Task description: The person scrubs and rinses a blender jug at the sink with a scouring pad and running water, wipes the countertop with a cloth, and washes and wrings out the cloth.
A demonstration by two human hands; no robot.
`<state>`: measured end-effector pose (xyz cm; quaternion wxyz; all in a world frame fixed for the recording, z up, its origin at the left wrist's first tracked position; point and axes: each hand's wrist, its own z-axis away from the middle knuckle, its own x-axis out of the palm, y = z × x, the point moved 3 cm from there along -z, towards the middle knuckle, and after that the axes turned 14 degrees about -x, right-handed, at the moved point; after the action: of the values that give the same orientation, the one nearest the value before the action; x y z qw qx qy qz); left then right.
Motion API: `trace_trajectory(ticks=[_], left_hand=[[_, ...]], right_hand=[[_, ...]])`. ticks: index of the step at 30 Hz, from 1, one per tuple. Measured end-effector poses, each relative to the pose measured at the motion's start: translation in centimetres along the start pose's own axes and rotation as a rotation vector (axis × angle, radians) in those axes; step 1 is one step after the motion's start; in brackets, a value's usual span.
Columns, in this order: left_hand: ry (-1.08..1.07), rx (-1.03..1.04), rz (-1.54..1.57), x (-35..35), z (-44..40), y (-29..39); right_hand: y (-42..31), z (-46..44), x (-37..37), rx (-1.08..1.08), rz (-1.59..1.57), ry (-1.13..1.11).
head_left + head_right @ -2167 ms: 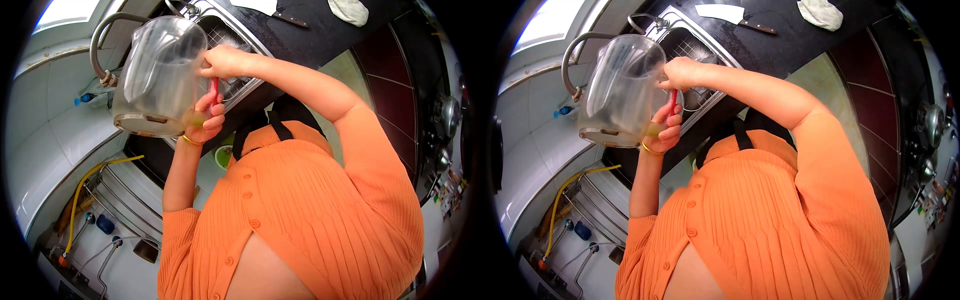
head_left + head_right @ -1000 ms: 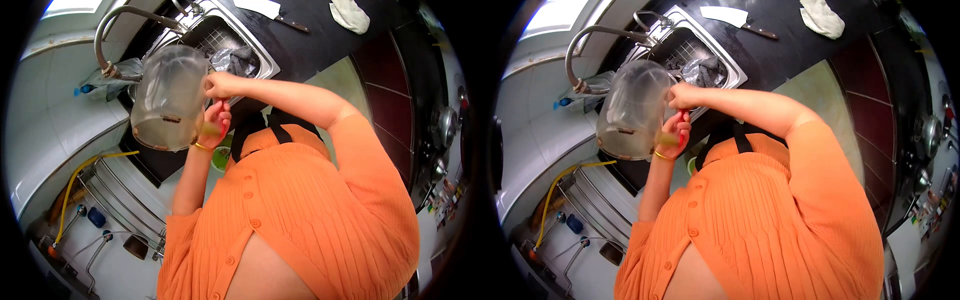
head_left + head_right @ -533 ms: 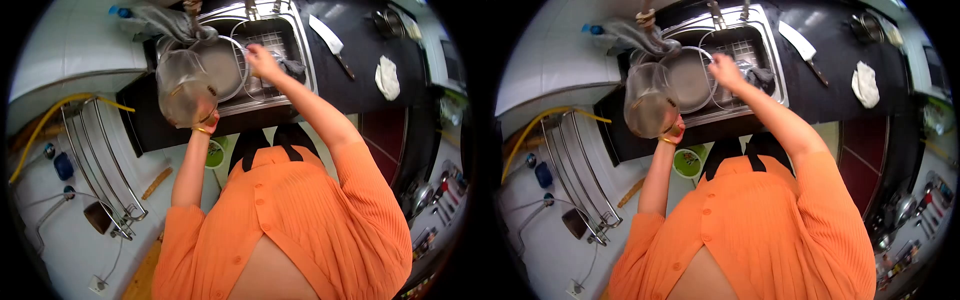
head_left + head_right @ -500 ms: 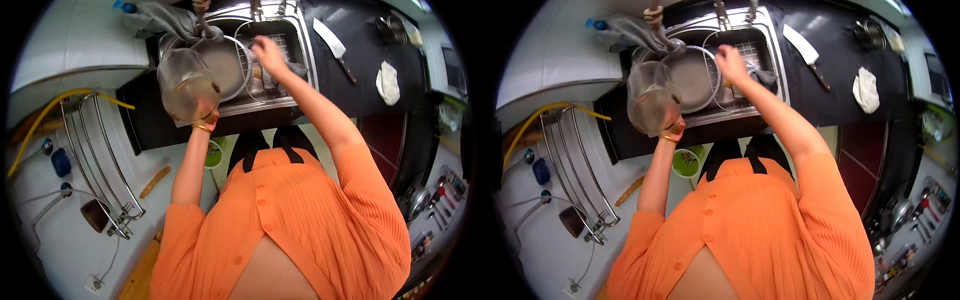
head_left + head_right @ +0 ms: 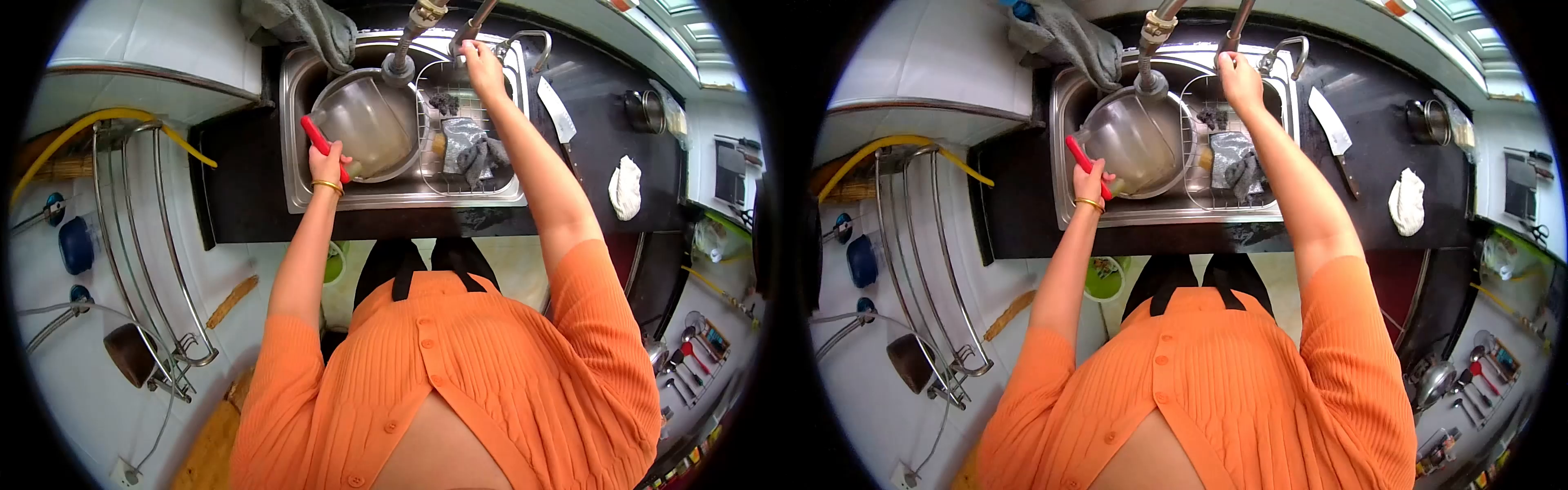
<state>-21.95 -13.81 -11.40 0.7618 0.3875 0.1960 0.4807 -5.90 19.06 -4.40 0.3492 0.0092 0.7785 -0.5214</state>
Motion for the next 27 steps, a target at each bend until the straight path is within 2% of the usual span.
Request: trace_trajectory(ticks=[2,3,5,6,7,9,11,13,15,16,19,20,21,23,25,27], left_hand=[[-0.051,0.009,-0.033,1.2,-0.5,0.3],[-0.092,0.021,-0.069,1.7,-0.7,0.5],[-0.131,0.016,-0.091,3.1,-0.4,1.4],[-0.153,-0.019,-0.079,3.6,-0.5,1.6],[-0.174,-0.057,-0.069,4.0,-0.7,1.7],[-0.227,-0.097,-0.011,4.4,-1.3,1.8],[-0.28,-0.133,0.056,5.2,-2.0,2.0],[-0.277,-0.197,0.076,5.2,-2.4,1.9],[-0.293,-0.186,0.024,5.3,-2.8,2.0],[-0.297,-0.167,-0.01,5.7,-2.7,2.3],[-0.326,-0.14,-0.039,6.5,-2.6,3.2],[-0.344,-0.135,-0.031,6.7,-2.5,3.3],[-0.353,-0.138,-0.031,7.0,-2.4,3.4],[-0.361,-0.186,0.0,7.4,-2.4,3.5],[-0.364,-0.209,-0.015,7.6,-2.9,3.2],[-0.382,-0.204,-0.059,7.7,-3.2,2.8]], right_hand=[[0.1,1.2,-0.2,-0.071,0.044,0.019],[-0.7,2.2,-0.6,-0.009,-0.033,-0.027],[-0.9,3.7,-0.6,-0.212,-0.076,0.074],[-1.6,3.6,-1.2,-0.176,-0.055,0.034],[-3.5,3.7,-2.0,-0.177,-0.053,0.038],[-8.1,4.3,-3.4,-0.23,0.224,0.01],[-11.4,4.6,-3.4,-0.387,0.23,0.016],[-14.3,4.5,-2.4,-0.546,0.108,-0.051],[-14.3,4.4,0.1,-0.536,-0.023,-0.178],[-14.2,4.1,0.7,-0.51,0.008,-0.258],[-13.5,4.1,1.0,-0.417,-0.079,-0.229],[-13.3,4.8,0.6,-0.377,-0.178,-0.131],[-12.8,5.8,0.4,-0.374,-0.17,-0.127],[-9.3,7.7,-0.3,-0.036,-0.316,-0.014],[-6.4,8.7,-1.3,0.056,-0.216,0.182],[-4.3,7.6,-2.0,0.077,-0.169,0.19]])
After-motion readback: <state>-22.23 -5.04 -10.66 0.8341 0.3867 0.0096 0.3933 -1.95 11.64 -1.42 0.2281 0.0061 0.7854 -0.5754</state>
